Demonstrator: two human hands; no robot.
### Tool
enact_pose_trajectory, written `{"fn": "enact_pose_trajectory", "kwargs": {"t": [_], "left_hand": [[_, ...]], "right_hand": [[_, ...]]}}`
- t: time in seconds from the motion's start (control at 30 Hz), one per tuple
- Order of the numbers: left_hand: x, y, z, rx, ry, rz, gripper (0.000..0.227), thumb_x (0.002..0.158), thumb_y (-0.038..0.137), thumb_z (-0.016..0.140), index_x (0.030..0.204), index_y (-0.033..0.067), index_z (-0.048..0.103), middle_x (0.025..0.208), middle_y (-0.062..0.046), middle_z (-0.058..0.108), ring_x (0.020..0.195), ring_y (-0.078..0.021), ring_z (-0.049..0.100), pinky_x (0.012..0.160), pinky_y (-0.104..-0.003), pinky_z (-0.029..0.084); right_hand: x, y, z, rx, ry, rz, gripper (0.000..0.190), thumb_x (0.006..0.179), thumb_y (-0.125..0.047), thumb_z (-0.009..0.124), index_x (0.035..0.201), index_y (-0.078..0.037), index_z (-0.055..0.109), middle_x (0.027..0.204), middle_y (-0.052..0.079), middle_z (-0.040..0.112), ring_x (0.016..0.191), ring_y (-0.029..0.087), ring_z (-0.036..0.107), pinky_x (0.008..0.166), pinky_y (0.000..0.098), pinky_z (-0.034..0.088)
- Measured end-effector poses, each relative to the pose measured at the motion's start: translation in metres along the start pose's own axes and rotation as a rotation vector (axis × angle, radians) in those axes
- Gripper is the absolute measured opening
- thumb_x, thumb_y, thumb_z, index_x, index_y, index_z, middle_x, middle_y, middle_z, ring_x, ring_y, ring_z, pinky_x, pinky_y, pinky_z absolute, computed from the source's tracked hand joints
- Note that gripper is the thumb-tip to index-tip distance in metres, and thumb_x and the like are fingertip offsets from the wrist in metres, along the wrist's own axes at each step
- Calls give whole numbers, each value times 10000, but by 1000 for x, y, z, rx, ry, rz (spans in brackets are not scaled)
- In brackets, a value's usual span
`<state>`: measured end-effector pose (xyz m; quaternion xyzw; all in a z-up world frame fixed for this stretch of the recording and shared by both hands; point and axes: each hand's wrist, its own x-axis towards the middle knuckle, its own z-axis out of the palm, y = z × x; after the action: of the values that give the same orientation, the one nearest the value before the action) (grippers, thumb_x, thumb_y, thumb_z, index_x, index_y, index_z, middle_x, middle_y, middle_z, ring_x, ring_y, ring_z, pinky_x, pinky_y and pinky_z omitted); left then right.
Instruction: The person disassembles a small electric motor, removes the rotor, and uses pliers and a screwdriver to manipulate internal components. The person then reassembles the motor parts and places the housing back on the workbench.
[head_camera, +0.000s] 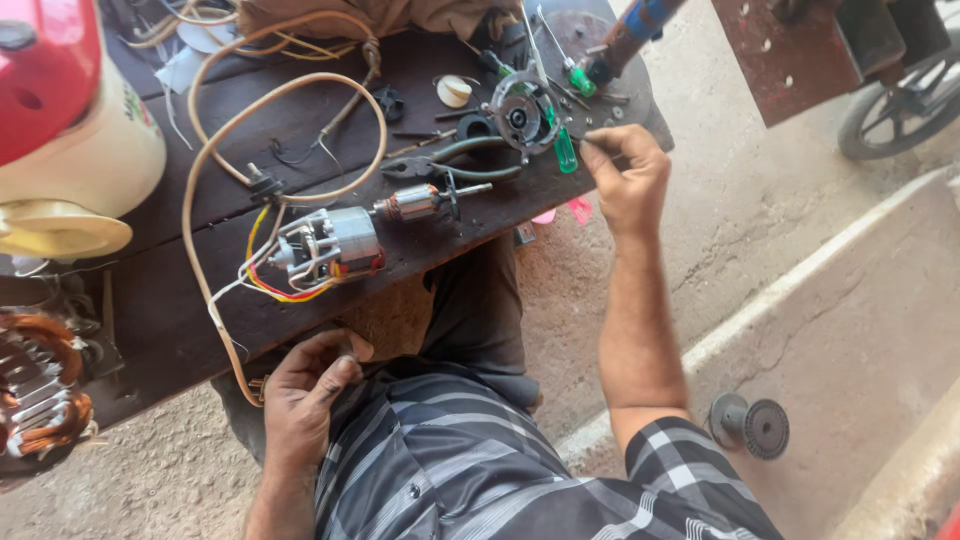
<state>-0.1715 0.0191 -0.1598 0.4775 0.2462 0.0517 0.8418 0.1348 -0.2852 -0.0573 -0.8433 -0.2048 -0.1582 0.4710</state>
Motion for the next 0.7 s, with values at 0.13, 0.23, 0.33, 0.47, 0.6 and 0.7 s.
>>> {"fn": "enact_pose_trajectory", "kwargs": {"t": [0.13,0.23,0.33,0.47,0.6,0.7], "left_hand": [[-6,-13,-14,-5,103,43,410,906,51,759,1290,-47,657,990,-79,714,864,-132,676,815,-263,568],[-9,-17,-19,13,134,59,414,906,58,758,1292,-43,651,988,-71,714,858,-118,671,813,-254,566],[-13,-16,-20,28,160,74,413,904,69,758,1287,-41,647,989,-61,717,860,-110,673,817,-248,572],[-17,-15,-17,39,174,91,402,924,79,767,1289,-47,658,984,-61,711,865,-110,666,818,-243,560],[-19,-9,-6,84,144,97,392,926,94,764,1279,-36,656,1024,-60,724,898,-105,664,811,-235,552],[-23,-6,3,96,145,83,393,912,113,756,1266,-23,650,1073,-52,734,954,-98,684,840,-227,563]], "right_hand": [[3,0,8,-93,-175,-35,99,898,-28,815,989,-53,785,967,60,735,869,163,700,726,286,568],[-3,4,23,-227,-172,-57,115,870,-30,836,975,-57,795,919,62,747,826,175,721,689,316,560],[-15,12,33,-315,-94,43,139,844,-66,852,974,-91,809,981,54,730,912,185,712,767,329,564],[-31,33,46,-592,-51,-55,179,796,-121,916,958,-144,843,1199,88,620,1163,287,522,1008,431,472],[-20,52,42,-641,-44,-152,180,799,-165,940,950,-173,843,1377,72,543,1338,323,418,1129,518,379],[-7,62,34,-622,-100,-130,157,807,-183,937,934,-182,844,1430,72,530,1404,360,383,1126,568,335]]}}
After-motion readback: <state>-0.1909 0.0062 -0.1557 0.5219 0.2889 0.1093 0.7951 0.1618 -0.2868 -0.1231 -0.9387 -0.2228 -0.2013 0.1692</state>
